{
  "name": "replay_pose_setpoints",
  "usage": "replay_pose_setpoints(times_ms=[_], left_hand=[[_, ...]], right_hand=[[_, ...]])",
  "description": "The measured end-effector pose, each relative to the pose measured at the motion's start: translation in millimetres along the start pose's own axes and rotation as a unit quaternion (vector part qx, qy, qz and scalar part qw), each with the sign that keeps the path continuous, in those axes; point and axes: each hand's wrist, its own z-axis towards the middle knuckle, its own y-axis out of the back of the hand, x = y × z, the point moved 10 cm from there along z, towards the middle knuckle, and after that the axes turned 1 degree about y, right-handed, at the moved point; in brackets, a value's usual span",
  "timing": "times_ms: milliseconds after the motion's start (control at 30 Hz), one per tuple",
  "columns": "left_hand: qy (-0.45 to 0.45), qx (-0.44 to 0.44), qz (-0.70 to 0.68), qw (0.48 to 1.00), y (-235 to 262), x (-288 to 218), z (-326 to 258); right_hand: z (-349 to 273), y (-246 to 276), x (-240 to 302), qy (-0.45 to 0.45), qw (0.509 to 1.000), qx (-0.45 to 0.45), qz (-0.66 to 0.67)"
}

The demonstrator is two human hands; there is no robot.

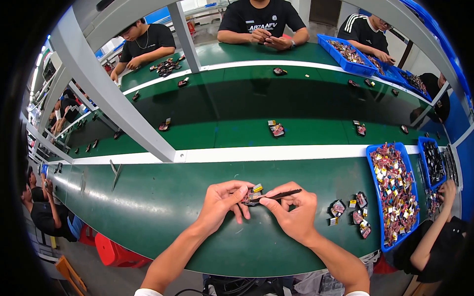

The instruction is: Manually assemble small electronic components or sensors on a production line using tweezers.

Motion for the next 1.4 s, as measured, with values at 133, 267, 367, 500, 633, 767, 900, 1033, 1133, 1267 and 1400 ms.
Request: replay_pose_setpoints(times_ms=[133, 267, 367, 500, 633, 767, 900, 1033, 1133, 1267, 1400], left_hand=[[-0.006, 0.001, 0.007, 1.0, -2.0, -5.2, -0.2], [-0.009, 0.002, 0.004, 1.0, -0.8, -4.9, -0.4], [-0.013, -0.002, 0.002, 1.0, 0.3, -5.2, -0.7], [-0.015, -0.011, 0.012, 1.0, 1.1, -5.1, -0.8], [-0.028, 0.007, 0.011, 1.0, -0.1, -8.1, -0.6], [-0.023, 0.01, 0.011, 1.0, -0.3, -8.8, -0.7], [-0.021, 0.003, 0.013, 1.0, 0.6, -7.6, -0.8], [-0.026, -0.013, 0.025, 0.999, 1.3, -10.4, -1.7], [-0.027, -0.011, 0.028, 0.999, -0.2, -10.8, -2.1], [-0.022, -0.013, 0.031, 0.999, 1.8, -9.8, -2.0], [-0.021, -0.004, 0.023, 0.999, 1.1, -9.3, -1.5]], right_hand=[[-0.4, 1.4, 3.3, 0.014, 1.0, -0.008, -0.025], [0.5, 0.7, 6.3, 0.021, 0.999, -0.008, -0.038], [-0.2, -0.2, 9.0, 0.03, 0.997, 0.0, -0.064], [-0.9, -0.1, 8.7, 0.024, 0.998, -0.008, -0.05], [-0.5, 0.7, 9.7, 0.029, 0.998, -0.009, -0.062], [-0.6, 0.9, 9.8, 0.036, 0.997, -0.004, -0.068], [0.3, 1.0, 10.0, 0.036, 0.998, -0.009, -0.06], [0.9, 2.9, 6.2, 0.017, 0.999, -0.014, -0.036], [0.8, 3.6, 5.4, 0.018, 0.999, -0.009, -0.037], [1.6, 2.0, 6.5, 0.01, 0.999, -0.016, -0.031], [1.5, 2.0, 5.3, 0.012, 0.999, -0.005, -0.039]])
